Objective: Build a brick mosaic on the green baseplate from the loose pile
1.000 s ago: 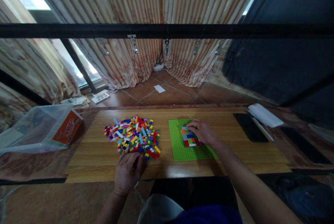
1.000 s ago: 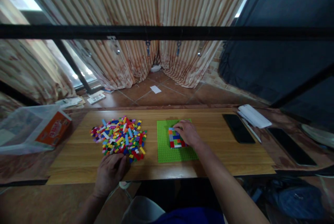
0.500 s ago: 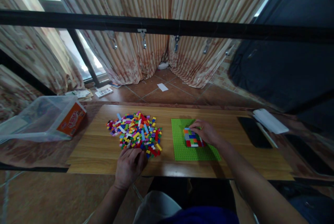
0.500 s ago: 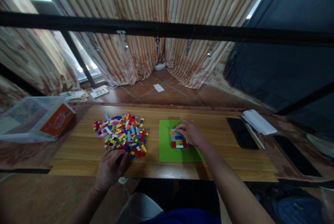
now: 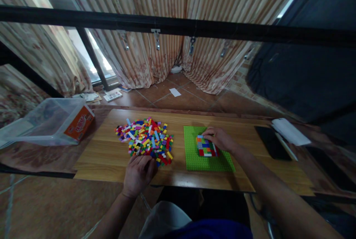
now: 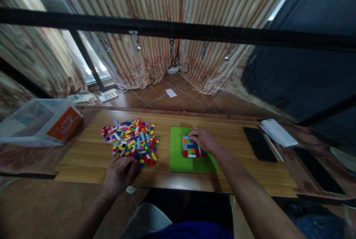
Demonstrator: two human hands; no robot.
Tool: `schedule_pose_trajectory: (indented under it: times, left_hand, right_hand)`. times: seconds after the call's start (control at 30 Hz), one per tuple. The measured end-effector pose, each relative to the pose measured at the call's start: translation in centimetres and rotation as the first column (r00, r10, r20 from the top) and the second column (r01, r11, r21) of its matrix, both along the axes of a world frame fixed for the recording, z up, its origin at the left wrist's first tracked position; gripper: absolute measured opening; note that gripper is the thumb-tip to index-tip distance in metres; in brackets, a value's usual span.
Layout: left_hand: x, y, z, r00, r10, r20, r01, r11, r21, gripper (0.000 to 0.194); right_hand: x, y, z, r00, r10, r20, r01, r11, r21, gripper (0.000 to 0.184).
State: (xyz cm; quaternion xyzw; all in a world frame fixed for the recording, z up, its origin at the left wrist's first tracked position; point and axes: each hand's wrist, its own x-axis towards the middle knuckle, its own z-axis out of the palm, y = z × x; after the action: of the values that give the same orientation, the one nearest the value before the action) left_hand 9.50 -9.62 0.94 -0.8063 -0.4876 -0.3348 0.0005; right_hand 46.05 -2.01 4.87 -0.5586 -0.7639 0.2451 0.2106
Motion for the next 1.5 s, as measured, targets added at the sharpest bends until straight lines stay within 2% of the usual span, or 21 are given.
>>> schedule_pose_trajectory:
  times: [0.33, 0.57, 0.83, 1.03, 1.3, 1.5]
  left_hand:
    - [0.2, -0.2, 0.3, 1.0, 0.021, -0.003, -0.021, 0.999, -0.035, 0.011]
    - [0.3, -0.2, 0.2, 1.0, 0.027, -0.007, -0.027, 1.0, 0.0, 0.01]
    - [0.3, -0.2, 0.3, 1.0, 0.028, 0.012, -0.027, 0.999, -0.036, 0.01]
    - [0.2, -0.3, 0.1, 0.999, 0.038, 0.012, -0.037, 0.997, -0.074, 0.01]
    - [0.3, -0.3, 0.0, 0.999, 0.032, 0.013, -0.032, 0.997, -0.064, 0.01]
    - [0.3, -0.3, 0.3, 1.0, 0.03, 0.005, -0.03, 0.997, -0.068, 0.014]
  right_hand:
    - [0.4, -0.1, -0.7, 1.0, -0.029, -0.01, 0.029, 1.0, -0.008, 0.021]
    - [0.5, -0.3, -0.6, 0.995, -0.041, -0.086, 0.029, 0.99, -0.138, 0.031]
    - [-0.9, 0.5, -1.0, 0.997, -0.07, -0.041, 0.064, 0.99, -0.125, 0.04]
    - [-1.3, 0.6, -1.8, 0.983, -0.148, -0.112, 0.13, 0.979, -0.157, 0.036]
    - [-1.6, -0.2, -2.6, 0.97, -0.182, -0.162, 0.168, 0.981, -0.096, 0.035]
    - [-1.6, -0.4, -2.5, 0.966, -0.189, -0.177, 0.17, 0.978, -0.118, 0.036]
